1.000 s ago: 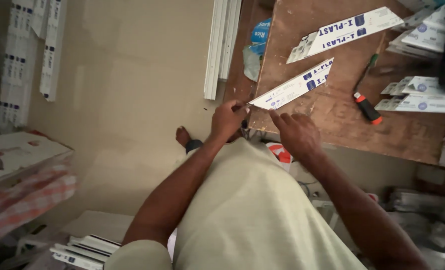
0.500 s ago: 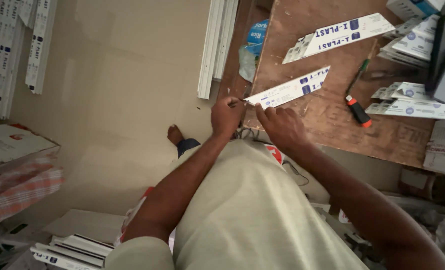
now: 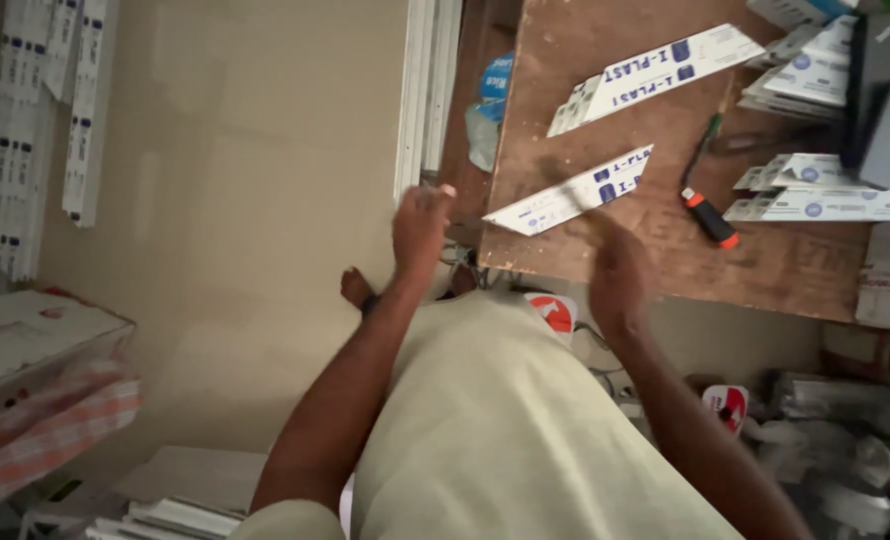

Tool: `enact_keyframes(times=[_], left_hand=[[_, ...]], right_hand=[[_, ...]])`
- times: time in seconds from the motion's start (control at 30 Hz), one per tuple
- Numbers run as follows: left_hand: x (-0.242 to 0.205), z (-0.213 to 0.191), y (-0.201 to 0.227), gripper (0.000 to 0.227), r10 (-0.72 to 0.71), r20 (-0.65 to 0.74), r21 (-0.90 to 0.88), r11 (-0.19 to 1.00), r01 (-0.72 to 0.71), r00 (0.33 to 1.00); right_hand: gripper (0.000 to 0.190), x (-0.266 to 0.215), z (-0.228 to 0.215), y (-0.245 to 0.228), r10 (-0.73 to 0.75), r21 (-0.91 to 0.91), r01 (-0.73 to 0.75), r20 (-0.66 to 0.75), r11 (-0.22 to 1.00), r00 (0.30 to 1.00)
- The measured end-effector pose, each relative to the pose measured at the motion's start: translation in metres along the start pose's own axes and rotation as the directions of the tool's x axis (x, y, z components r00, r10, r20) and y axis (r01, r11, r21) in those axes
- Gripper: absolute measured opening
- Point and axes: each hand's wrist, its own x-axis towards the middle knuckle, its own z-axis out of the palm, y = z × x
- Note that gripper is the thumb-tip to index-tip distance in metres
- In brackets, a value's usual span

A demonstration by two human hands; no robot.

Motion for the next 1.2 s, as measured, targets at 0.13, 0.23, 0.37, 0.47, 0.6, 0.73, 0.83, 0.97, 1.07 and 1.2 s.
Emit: enact_keyframes(times=[0.13, 0.23, 0.37, 0.47, 0.6, 0.73, 0.83, 0.97, 1.07, 1.2], left_hand=[[-0.008, 0.020, 0.000, 0.031, 0.581, 0.320, 0.162, 0.744, -0.648, 0.748], [-0.033, 0.027, 0.046, 0.052, -0.027, 0.402, 0.548, 0.808, -0.217, 0.915], [-0.045, 0.027, 0.047, 0.047, 0.180, 0.395, 0.535, 0.752, -0.385, 0.901], [-0.055, 0.014, 0.046, 0.041, 0.340, 0.437, 0.500, 0.678, -0.539, 0.833], [-0.055, -0.006, 0.018, 0.033, 0.620, 0.555, 0.369, 0.414, -0.832, 0.554], [-0.052, -0.007, 0.010, 0.046, 0.646, 0.551, 0.350, 0.396, -0.849, 0.528], [-0.051, -0.010, 0.005, 0.056, 0.626, 0.544, 0.360, 0.428, -0.829, 0.559], [-0.050, -0.007, 0.004, 0.059, 0.581, 0.520, 0.393, 0.489, -0.779, 0.626], [-0.053, -0.007, 0.010, 0.058, 0.564, 0.482, 0.383, 0.553, -0.740, 0.670], [-0.054, -0.003, 0.016, 0.055, 0.512, 0.424, 0.362, 0.661, -0.658, 0.747]], right_hand=[[0.042, -0.024, 0.031, 0.048, 0.499, 0.676, -0.330, -0.065, 0.659, 0.864], [0.041, -0.027, 0.037, 0.055, 0.654, 0.650, -0.470, -0.055, 0.597, 0.755], [0.055, -0.007, 0.020, 0.018, 0.353, 0.279, -0.282, -0.247, 0.918, 0.903], [0.045, -0.001, 0.035, 0.001, 0.100, 0.024, -0.097, -0.168, 0.995, 0.981], [0.031, 0.014, 0.030, -0.040, -0.215, 0.088, 0.216, -0.023, 0.972, 0.976], [0.036, 0.022, 0.017, -0.046, -0.347, 0.053, 0.349, -0.049, 0.936, 0.937], [0.032, 0.026, 0.020, -0.042, -0.363, 0.082, 0.370, -0.090, 0.925, 0.927], [0.023, 0.030, 0.019, -0.036, -0.308, 0.112, 0.324, -0.137, 0.940, 0.941], [0.021, 0.030, 0.023, -0.035, -0.278, 0.123, 0.295, -0.137, 0.948, 0.951], [0.025, 0.027, 0.027, -0.032, -0.152, 0.183, 0.173, -0.124, 0.968, 0.981]])
